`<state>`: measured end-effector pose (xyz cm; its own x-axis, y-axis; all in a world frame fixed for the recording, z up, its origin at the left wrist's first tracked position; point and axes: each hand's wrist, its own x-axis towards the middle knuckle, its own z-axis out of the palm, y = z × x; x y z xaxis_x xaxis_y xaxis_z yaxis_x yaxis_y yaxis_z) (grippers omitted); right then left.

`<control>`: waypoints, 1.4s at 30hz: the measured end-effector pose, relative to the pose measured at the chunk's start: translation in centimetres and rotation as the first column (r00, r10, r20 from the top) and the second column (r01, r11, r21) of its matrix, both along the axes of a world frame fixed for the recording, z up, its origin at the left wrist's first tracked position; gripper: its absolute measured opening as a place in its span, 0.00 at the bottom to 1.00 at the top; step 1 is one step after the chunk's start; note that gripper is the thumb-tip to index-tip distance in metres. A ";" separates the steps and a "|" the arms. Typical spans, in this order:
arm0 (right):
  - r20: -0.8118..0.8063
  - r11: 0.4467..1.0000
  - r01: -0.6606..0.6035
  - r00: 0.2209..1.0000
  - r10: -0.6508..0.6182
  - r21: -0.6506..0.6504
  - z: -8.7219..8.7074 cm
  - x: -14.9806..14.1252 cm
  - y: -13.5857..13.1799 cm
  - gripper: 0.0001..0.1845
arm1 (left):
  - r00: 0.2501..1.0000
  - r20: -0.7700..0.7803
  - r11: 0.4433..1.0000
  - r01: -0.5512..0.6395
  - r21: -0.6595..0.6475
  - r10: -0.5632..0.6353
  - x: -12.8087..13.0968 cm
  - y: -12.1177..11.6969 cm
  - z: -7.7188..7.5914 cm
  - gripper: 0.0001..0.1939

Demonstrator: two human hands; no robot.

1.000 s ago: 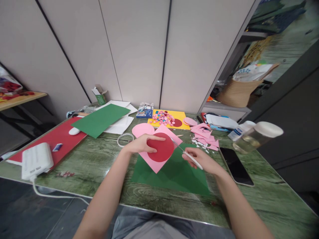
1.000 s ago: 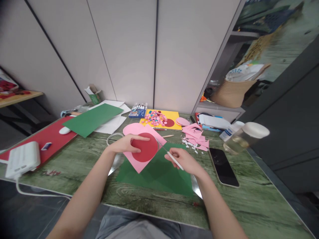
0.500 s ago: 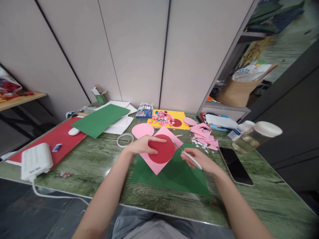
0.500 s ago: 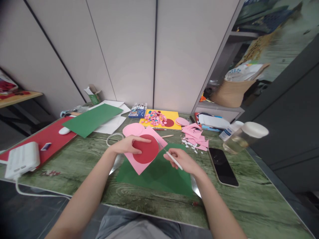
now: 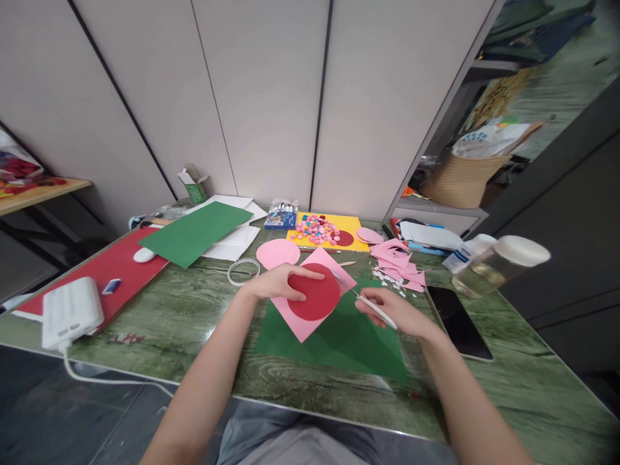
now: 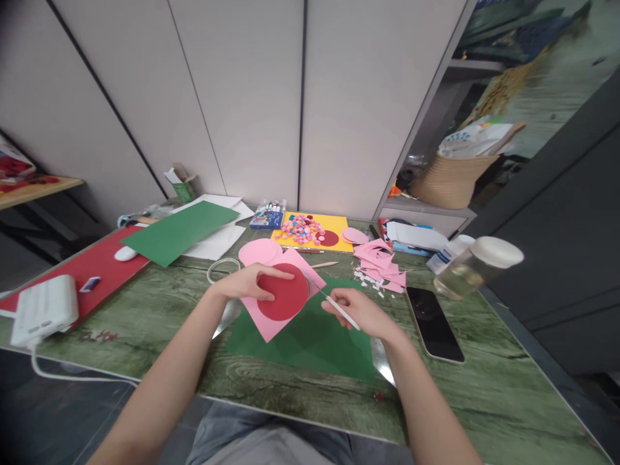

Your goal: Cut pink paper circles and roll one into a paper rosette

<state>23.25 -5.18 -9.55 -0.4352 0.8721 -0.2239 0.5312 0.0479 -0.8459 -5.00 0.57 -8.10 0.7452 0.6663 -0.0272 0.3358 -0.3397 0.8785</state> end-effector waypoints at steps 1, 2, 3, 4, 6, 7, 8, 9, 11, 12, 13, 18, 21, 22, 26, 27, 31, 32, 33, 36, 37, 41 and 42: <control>0.001 1.000 -0.002 1.000 0.002 -0.005 0.0 0.1 0.0 0.18 | 1.000 -0.001 1.000 0.003 -0.001 -0.003 0.0 0.0 0.0 0.29; 0.001 1.000 -0.003 1.000 0.003 -0.014 0.0 0.1 0.1 0.18 | 1.000 -0.001 1.000 0.007 -0.004 -0.007 0.0 -0.1 0.1 0.29; -0.002 1.000 -0.004 1.000 0.003 -0.027 0.0 0.2 0.1 0.18 | 1.000 0.000 1.000 0.008 -0.005 -0.008 0.1 -0.1 0.1 0.29; -0.006 0.999 -0.003 1.000 0.003 -0.042 0.0 0.2 0.1 0.18 | 1.000 0.001 1.000 0.008 -0.006 -0.008 0.1 -0.1 0.1 0.29; -0.022 0.998 -0.001 1.000 -0.001 -0.067 0.0 0.2 0.1 0.18 | 1.000 0.002 1.000 0.009 -0.009 -0.009 0.2 -0.1 0.1 0.29; -0.033 0.997 0.000 0.999 -0.003 -0.075 0.0 0.2 0.1 0.18 | 1.000 0.001 1.000 0.012 -0.010 -0.012 0.2 -0.2 0.1 0.29; -0.046 0.997 -0.001 0.999 -0.003 -0.079 0.0 0.2 0.1 0.18 | 1.000 -0.001 1.000 0.019 -0.010 -0.019 0.2 -0.2 0.1 0.29; -0.058 0.997 -0.002 0.998 -0.002 -0.079 -0.1 0.2 0.1 0.18 | 1.000 -0.004 1.000 0.028 -0.012 -0.028 0.3 -0.2 0.1 0.29; -0.071 0.997 0.001 0.997 -0.006 -0.076 -0.2 0.2 0.0 0.18 | 0.999 -0.006 0.999 0.045 -0.016 -0.045 0.3 -0.2 0.1 0.30; -0.072 0.997 0.003 0.997 -0.008 -0.075 -0.2 0.2 0.0 0.18 | 0.999 -0.006 0.999 0.050 -0.018 -0.050 0.3 -0.1 0.0 0.30; -0.073 0.997 0.005 0.997 -0.010 -0.073 -0.3 0.2 0.0 0.18 | 0.999 -0.006 0.998 0.054 -0.019 -0.054 0.4 -0.1 0.0 0.30; -0.081 0.998 -0.015 0.997 0.010 -0.060 0.0 0.2 -0.1 0.18 | 0.998 -0.024 0.999 0.052 0.005 -0.052 0.3 -0.2 0.1 0.32; -0.062 0.998 -0.017 0.998 0.014 -0.059 0.2 0.1 -0.1 0.19 | 0.998 -0.035 0.999 0.051 0.012 -0.050 0.3 -0.2 0.2 0.32; -0.053 0.998 -0.017 0.998 0.014 -0.062 0.2 0.2 -0.1 0.20 | 0.998 -0.037 0.999 0.052 0.015 -0.051 0.3 -0.2 0.2 0.32; -0.024 0.998 -0.026 0.999 0.025 -0.058 0.3 0.4 0.0 0.19 | 0.997 -0.043 0.998 0.063 0.001 -0.063 0.2 -0.2 0.2 0.30; -0.017 0.998 -0.033 0.999 0.032 -0.052 0.3 0.4 0.0 0.19 | 0.997 -0.047 0.998 0.064 -0.005 -0.064 0.2 -0.2 0.2 0.30; 0.012 0.998 -0.052 0.999 0.052 -0.037 0.4 0.5 -0.1 0.18 | 0.996 -0.067 0.998 0.061 0.010 -0.060 0.3 -0.4 0.2 0.30; 0.014 0.998 -0.059 0.998 0.060 -0.036 0.5 0.7 -0.1 0.17 | 0.996 -0.069 0.998 0.060 0.017 -0.059 0.3 -0.4 0.2 0.30; 0.010 0.996 -0.074 0.997 0.075 -0.039 0.6 0.8 -0.1 0.16 | 0.996 -0.066 0.998 0.056 0.025 -0.054 0.3 -0.4 0.2 0.30; -0.026 0.985 -0.154 0.988 0.153 -0.081 1.4 1.9 -0.3 0.14 | 0.998 -0.046 0.998 0.043 0.037 -0.042 0.4 -0.3 0.2 0.31; -0.033 0.979 -0.177 0.984 0.174 -0.099 1.7 2.4 -0.3 0.14 | 0.999 -0.038 0.998 0.040 0.038 -0.039 0.4 -0.3 0.2 0.31; -0.062 0.991 -0.128 0.990 0.125 -0.048 2.1 3.7 0.1 0.15 | 0.999 -0.030 0.999 0.042 0.023 -0.042 1.0 -0.6 0.2 0.30; -0.085 0.998 -0.055 0.995 0.056 0.020 2.0 3.6 0.3 0.15 | 0.998 -0.038 0.998 0.052 0.026 -0.051 1.3 -0.7 0.1 0.30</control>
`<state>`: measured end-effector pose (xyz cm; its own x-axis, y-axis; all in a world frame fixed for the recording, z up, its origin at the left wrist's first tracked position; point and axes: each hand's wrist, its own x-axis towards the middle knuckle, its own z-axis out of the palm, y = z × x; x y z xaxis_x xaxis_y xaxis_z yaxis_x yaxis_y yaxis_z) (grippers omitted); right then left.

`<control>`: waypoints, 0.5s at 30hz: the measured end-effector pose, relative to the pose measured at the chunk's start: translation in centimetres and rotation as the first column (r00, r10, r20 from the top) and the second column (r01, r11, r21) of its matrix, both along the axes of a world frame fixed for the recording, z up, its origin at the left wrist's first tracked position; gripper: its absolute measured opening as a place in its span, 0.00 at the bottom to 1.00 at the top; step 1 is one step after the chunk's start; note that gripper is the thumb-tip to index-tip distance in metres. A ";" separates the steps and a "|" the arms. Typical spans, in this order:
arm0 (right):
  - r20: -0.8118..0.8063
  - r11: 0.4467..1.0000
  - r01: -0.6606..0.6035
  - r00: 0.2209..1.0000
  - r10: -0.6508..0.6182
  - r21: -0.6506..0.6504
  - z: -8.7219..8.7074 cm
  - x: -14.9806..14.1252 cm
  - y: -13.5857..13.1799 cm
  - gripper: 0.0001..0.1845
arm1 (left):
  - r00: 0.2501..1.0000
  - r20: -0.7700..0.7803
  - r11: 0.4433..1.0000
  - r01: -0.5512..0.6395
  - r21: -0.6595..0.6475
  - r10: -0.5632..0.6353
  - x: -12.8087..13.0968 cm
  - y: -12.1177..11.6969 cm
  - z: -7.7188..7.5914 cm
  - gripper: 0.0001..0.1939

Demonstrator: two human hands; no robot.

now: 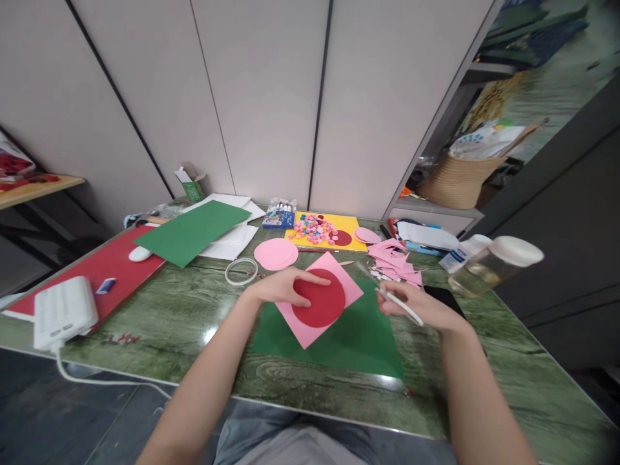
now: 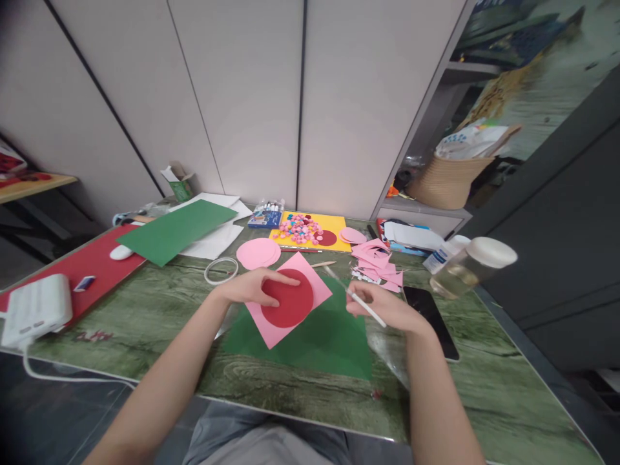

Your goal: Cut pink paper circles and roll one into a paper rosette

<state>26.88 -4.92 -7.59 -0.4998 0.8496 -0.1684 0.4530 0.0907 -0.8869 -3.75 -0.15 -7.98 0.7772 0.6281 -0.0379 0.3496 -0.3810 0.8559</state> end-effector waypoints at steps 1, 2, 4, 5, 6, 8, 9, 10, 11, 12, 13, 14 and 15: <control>-0.027 0.995 0.079 0.997 -0.078 0.059 -0.3 -0.3 0.2 0.15 | 1.000 -0.013 1.000 0.020 0.008 -0.020 0.3 -0.1 -0.1 0.30; -0.065 0.981 0.164 0.985 -0.158 0.102 -0.6 -0.7 0.4 0.16 | 0.999 -0.027 0.999 0.039 0.023 -0.039 0.7 -0.3 -0.3 0.30; -0.126 0.971 0.223 0.969 -0.211 0.088 -1.4 -2.0 0.7 0.18 | 0.994 -0.053 0.995 0.095 0.042 -0.092 1.4 -0.5 -0.7 0.30; -0.126 0.975 0.210 0.971 -0.201 0.065 -1.7 -2.7 0.7 0.19 | 0.991 -0.062 0.992 0.118 0.046 -0.115 1.7 -0.6 -0.9 0.30; -0.111 0.978 0.204 0.974 -0.198 0.049 -2.1 -3.3 0.7 0.20 | 0.989 -0.069 0.989 0.138 0.047 -0.134 2.0 -0.7 -1.1 0.31; -0.112 0.975 0.221 0.970 -0.217 0.030 -2.6 -4.4 0.7 0.24 | 0.985 -0.078 0.987 0.156 0.049 -0.152 2.3 -0.7 -1.4 0.30; -0.131 0.972 0.233 0.964 -0.230 0.011 -2.8 -4.7 0.6 0.25 | 0.985 -0.081 0.986 0.156 0.052 -0.152 2.3 -0.7 -1.5 0.30; -0.154 0.969 0.245 0.957 -0.245 -0.014 -3.0 -5.0 0.6 0.25 | 0.986 -0.082 0.987 0.152 0.055 -0.147 2.3 -0.7 -1.6 0.30; -0.176 0.967 0.252 0.951 -0.256 -0.043 -3.2 -5.2 0.6 0.26 | 0.986 -0.085 0.987 0.148 0.059 -0.142 2.3 -0.7 -1.6 0.30; -0.194 0.964 0.256 0.945 -0.264 -0.070 -3.4 -5.3 0.6 0.26 | 0.986 -0.087 0.987 0.146 0.063 -0.141 2.3 -0.7 -1.6 0.30; -0.206 0.962 0.256 0.941 -0.270 -0.090 -3.5 -5.3 0.7 0.27 | 0.986 -0.090 0.987 0.149 0.066 -0.143 2.3 -0.7 -1.6 0.30; -0.214 0.961 0.256 0.938 -0.272 -0.100 -3.6 -5.3 0.7 0.27 | 0.985 -0.091 0.986 0.153 0.070 -0.146 2.3 -0.7 -1.5 0.30; -0.219 0.961 0.259 0.936 -0.275 -0.100 -3.7 -5.3 0.8 0.27 | 0.985 -0.088 0.985 0.158 0.073 -0.151 2.3 -0.7 -1.4 0.30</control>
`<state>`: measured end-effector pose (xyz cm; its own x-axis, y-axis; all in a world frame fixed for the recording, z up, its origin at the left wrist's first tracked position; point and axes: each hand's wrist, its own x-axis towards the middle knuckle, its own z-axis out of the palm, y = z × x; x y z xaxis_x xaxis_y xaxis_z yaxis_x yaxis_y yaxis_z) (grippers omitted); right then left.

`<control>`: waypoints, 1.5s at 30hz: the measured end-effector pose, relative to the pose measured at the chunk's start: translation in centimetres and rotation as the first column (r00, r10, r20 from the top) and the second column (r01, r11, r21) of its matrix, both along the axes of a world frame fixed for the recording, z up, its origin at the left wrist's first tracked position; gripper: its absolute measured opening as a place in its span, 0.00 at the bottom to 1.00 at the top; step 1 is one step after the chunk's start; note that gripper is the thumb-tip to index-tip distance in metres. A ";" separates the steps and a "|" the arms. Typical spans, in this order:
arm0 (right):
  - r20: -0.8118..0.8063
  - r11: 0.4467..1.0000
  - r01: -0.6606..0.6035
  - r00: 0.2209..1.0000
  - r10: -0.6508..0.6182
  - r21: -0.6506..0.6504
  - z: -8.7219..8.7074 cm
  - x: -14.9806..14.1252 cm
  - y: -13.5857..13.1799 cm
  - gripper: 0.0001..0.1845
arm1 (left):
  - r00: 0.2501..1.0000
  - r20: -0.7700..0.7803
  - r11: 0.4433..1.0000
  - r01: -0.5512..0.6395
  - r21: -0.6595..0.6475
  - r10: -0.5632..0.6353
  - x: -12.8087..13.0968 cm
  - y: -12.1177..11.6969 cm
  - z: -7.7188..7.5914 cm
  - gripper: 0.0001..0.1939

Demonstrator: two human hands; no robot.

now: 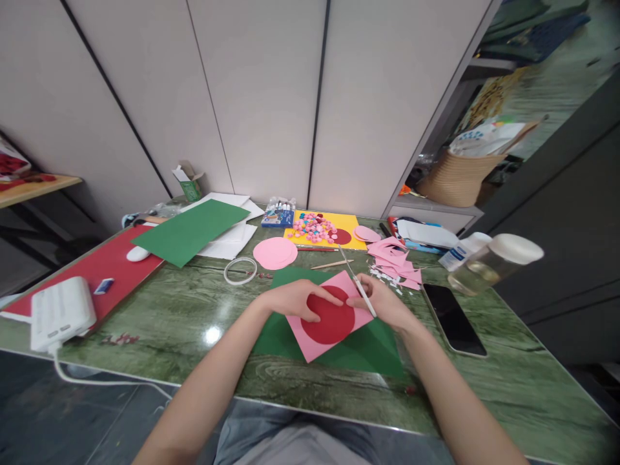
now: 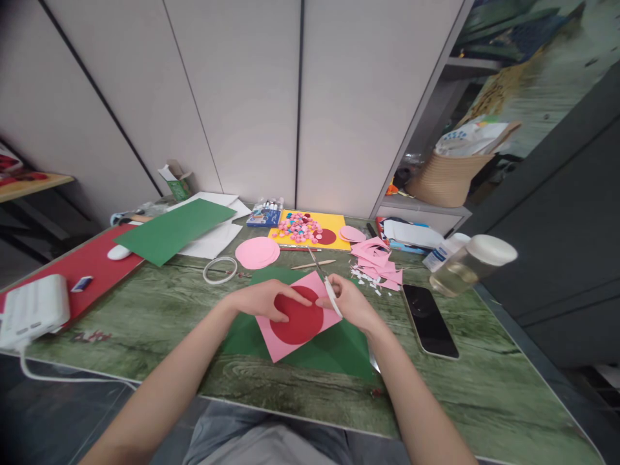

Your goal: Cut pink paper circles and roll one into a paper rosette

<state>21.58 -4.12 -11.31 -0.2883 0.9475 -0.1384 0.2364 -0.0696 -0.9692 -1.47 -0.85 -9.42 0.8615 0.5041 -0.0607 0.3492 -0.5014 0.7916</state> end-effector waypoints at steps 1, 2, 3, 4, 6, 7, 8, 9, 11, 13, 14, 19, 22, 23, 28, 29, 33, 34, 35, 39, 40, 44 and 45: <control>-0.002 1.000 0.004 1.000 -0.004 0.009 -0.1 0.0 0.1 0.27 | 1.000 0.008 1.000 0.001 0.002 -0.001 0.0 0.0 0.1 0.29; -0.006 1.000 0.009 1.000 -0.009 0.024 -0.1 0.0 0.1 0.26 | 1.000 0.020 1.000 -0.004 0.002 0.004 -0.1 0.0 0.2 0.28; -0.010 0.999 0.015 1.000 -0.015 0.040 -0.2 0.0 0.1 0.26 | 0.999 0.038 1.000 -0.018 0.000 0.018 -0.2 0.0 0.3 0.26; -0.013 0.998 0.027 1.000 -0.026 0.060 -0.1 0.1 0.1 0.26 | 0.997 0.060 0.999 -0.041 -0.005 0.041 -0.3 0.0 0.4 0.23; -0.013 0.992 0.074 0.997 -0.072 0.107 0.0 0.2 0.2 0.26 | 0.984 0.130 0.992 -0.118 -0.048 0.123 -0.7 0.3 0.4 0.18; -0.013 0.985 0.107 0.994 -0.106 0.134 0.1 0.3 0.2 0.26 | 0.967 0.179 0.981 -0.169 -0.094 0.183 -0.8 0.5 0.3 0.17; -0.017 0.977 0.141 0.990 -0.141 0.158 0.2 0.4 0.2 0.25 | 0.935 0.242 0.961 -0.224 -0.160 0.258 -1.0 0.7 0.2 0.18; -0.027 0.967 0.179 0.984 -0.177 0.181 0.3 0.5 0.3 0.25 | 0.884 0.312 0.928 -0.280 -0.245 0.349 -1.1 1.0 0.0 0.21; -0.077 0.940 0.260 0.965 -0.250 0.221 0.4 0.9 0.4 0.25 | 0.728 0.429 0.832 -0.364 -0.419 0.535 -1.2 1.4 -0.4 0.29; -0.133 0.907 0.331 0.943 -0.306 0.259 0.5 1.1 0.4 0.25 | 0.602 0.453 0.736 -0.386 -0.557 0.658 -0.8 1.6 -0.8 0.31; -0.145 0.893 0.356 0.934 -0.328 0.277 0.5 1.2 0.5 0.25 | 0.579 0.431 0.697 -0.383 -0.606 0.692 -0.6 1.6 -1.1 0.30; -0.102 0.855 0.408 0.912 -0.397 0.320 0.7 1.1 0.3 0.24 | 0.614 0.321 0.606 -0.335 -0.722 0.721 1.7 0.2 -1.8 0.30; -0.119 0.857 0.416 0.909 -0.399 0.306 1.1 0.7 0.1 0.23 | 0.541 0.352 0.594 -0.377 -0.710 0.764 2.7 -0.6 -1.9 0.30; -0.128 0.861 0.411 0.911 -0.391 0.298 1.3 0.6 0.0 0.23 | 0.523 0.357 0.592 -0.397 -0.702 0.774 2.9 -0.7 -1.9 0.30; -0.145 0.853 0.424 0.906 -0.398 0.306 1.7 0.2 -0.5 0.22 | 0.475 0.395 0.607 -0.474 -0.638 0.786 3.1 -0.8 -2.0 0.26; -0.143 0.850 0.426 0.905 -0.401 0.311 1.7 0.2 -0.6 0.22 | 0.467 0.403 0.609 -0.483 -0.629 0.787 3.1 -0.8 -2.1 0.26; -0.161 0.829 0.451 0.893 -0.421 0.331 1.9 0.4 -0.6 0.20 | 0.414 0.417 0.585 -0.501 -0.637 0.809 3.1 -0.7 -2.1 0.24; -0.173 0.819 0.460 0.888 -0.426 0.342 2.0 0.6 -0.6 0.19 | 0.393 0.420 0.574 -0.497 -0.651 0.818 3.0 -0.6 -2.0 0.24; -0.189 0.811 0.464 0.886 -0.423 0.357 2.1 0.8 -0.7 0.17 | 0.368 0.423 0.559 -0.492 -0.668 0.828 2.9 -0.5 -1.9 0.23; -0.222 0.839 0.346 0.935 -0.275 0.421 2.5 1.9 -1.1 0.13 | 0.226 0.459 0.509 -0.471 -0.720 0.859 2.0 -0.1 -1.1 0.23; -0.193 0.863 0.281 0.957 -0.218 0.420 2.6 2.0 -1.3 0.13 | 0.189 0.473 0.503 -0.464 -0.730 0.861 1.7 0.0 -0.9 0.24; -0.044 0.953 -0.004 0.999 0.018 0.302 2.9 1.9 -2.0 0.15 | 0.089 0.513 0.499 -0.417 -0.759 0.854 1.0 0.3 -0.4 0.25; -0.018 0.961 -0.051 0.998 0.059 0.272 3.0 1.7 -2.2 0.16 | 0.076 0.514 0.497 -0.407 -0.766 0.854 1.0 0.3 -0.3 0.25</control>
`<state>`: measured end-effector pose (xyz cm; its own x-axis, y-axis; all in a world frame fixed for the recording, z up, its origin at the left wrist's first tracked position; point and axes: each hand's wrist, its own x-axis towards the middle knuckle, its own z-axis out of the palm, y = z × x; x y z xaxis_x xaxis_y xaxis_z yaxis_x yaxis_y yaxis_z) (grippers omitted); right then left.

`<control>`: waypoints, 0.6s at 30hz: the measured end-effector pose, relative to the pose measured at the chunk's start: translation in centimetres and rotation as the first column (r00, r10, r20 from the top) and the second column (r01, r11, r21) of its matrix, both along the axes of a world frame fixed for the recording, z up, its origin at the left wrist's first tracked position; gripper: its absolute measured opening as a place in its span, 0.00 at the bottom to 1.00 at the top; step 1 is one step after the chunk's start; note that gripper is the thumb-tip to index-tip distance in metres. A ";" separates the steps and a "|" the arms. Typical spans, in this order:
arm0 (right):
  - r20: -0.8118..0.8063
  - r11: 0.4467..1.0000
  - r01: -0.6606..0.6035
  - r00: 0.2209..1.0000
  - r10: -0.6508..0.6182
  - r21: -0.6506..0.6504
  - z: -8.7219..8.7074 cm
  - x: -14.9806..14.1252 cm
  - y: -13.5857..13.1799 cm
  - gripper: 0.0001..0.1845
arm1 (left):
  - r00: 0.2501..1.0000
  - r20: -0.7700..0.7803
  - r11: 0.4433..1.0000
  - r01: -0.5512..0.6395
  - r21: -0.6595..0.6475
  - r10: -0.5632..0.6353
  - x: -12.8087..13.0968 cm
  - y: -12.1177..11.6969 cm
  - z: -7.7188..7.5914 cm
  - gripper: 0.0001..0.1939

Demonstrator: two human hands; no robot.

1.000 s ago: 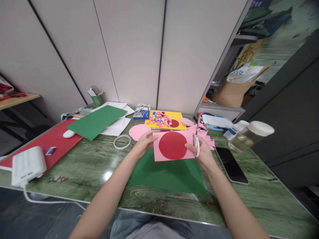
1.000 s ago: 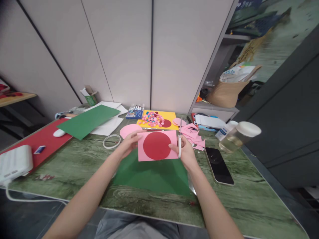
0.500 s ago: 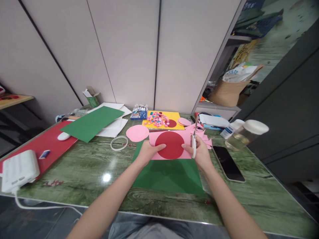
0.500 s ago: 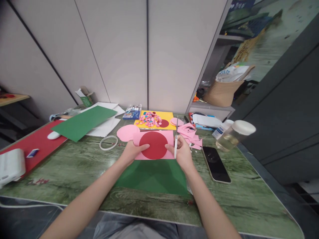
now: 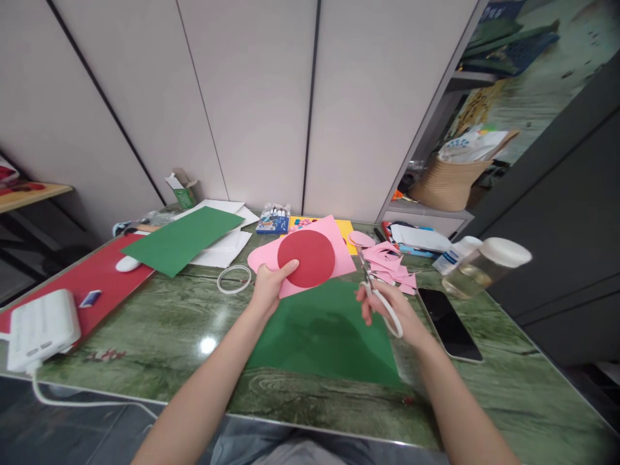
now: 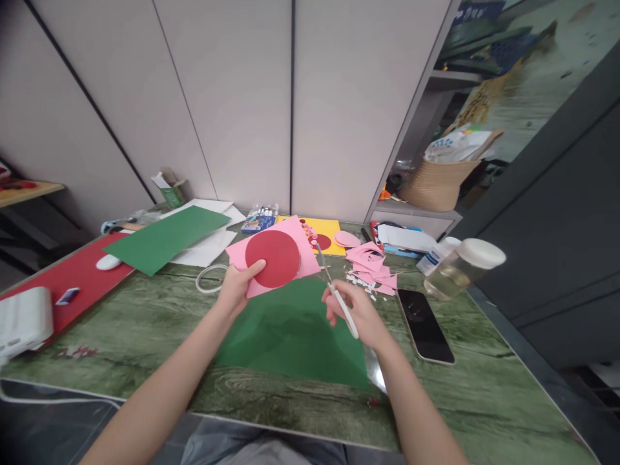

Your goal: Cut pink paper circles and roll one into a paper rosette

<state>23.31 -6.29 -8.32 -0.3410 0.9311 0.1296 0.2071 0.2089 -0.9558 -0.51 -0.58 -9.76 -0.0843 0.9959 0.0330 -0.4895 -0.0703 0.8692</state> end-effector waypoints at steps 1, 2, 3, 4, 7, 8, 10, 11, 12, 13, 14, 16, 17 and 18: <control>0.024 0.999 -0.031 0.999 0.032 -0.025 0.1 -0.2 -0.1 0.16 | 1.000 0.013 1.000 -0.001 -0.001 0.001 0.0 0.0 0.0 0.24; 0.044 0.998 -0.050 0.998 0.052 -0.044 0.1 -0.4 -0.1 0.16 | 1.000 0.025 1.000 -0.001 -0.002 0.001 0.0 0.0 0.0 0.24; 0.058 0.996 -0.061 0.996 0.065 -0.063 0.1 -0.6 -0.1 0.17 | 0.999 0.035 1.000 0.001 -0.003 -0.001 0.1 0.0 0.0 0.24; 0.063 0.994 -0.068 0.995 0.073 -0.084 0.1 -0.8 -0.1 0.17 | 0.999 0.044 1.000 0.001 -0.003 -0.001 0.1 0.0 -0.1 0.24; 0.046 0.989 -0.064 0.996 0.071 -0.136 -0.2 -1.3 0.2 0.18 | 0.998 0.060 1.000 0.004 -0.010 -0.003 0.3 0.0 -0.1 0.23; 0.041 0.988 -0.059 0.997 0.066 -0.146 -0.4 -1.3 0.2 0.19 | 0.998 0.062 1.000 0.009 -0.014 -0.008 0.3 -0.1 -0.1 0.22; 0.031 0.987 -0.055 0.998 0.061 -0.153 -0.7 -1.4 0.4 0.19 | 0.998 0.064 0.999 0.028 -0.016 -0.027 0.3 -0.1 -0.1 0.21; 0.024 0.987 -0.055 0.998 0.060 -0.153 -0.8 -1.5 0.4 0.19 | 0.997 0.061 0.999 0.037 -0.016 -0.036 0.3 -0.2 -0.1 0.21; 0.016 0.986 -0.056 0.998 0.059 -0.154 -0.9 -1.5 0.4 0.19 | 0.998 0.056 0.999 0.043 -0.015 -0.042 0.3 -0.3 -0.1 0.20; 0.008 0.986 -0.055 0.998 0.057 -0.155 -0.9 -1.5 0.4 0.19 | 0.998 0.048 0.999 0.046 -0.015 -0.046 0.3 -0.3 -0.1 0.21; 0.002 0.986 -0.053 0.999 0.054 -0.157 -1.0 -1.5 0.4 0.19 | 0.998 0.039 0.999 0.048 -0.016 -0.048 0.3 -0.3 -0.1 0.21; -0.009 0.986 -0.048 0.999 0.047 -0.159 -0.9 -1.4 0.4 0.19 | 0.998 0.022 0.999 0.051 -0.018 -0.051 0.3 -0.4 -0.1 0.22; -0.013 0.986 -0.046 0.999 0.045 -0.158 -0.9 -1.4 0.4 0.19 | 0.998 0.013 0.998 0.054 -0.020 -0.054 0.3 -0.5 -0.1 0.22; -0.015 0.987 -0.044 0.999 0.042 -0.156 -0.9 -1.4 0.4 0.19 | 0.998 0.001 0.998 0.058 -0.020 -0.058 0.3 -0.5 -0.1 0.23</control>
<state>21.88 -5.88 -9.22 -0.3803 0.9248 -0.0124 0.1897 0.0649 -0.9797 -0.16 -1.07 -9.86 -0.0266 0.9996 0.0131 -0.4927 -0.0245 0.8698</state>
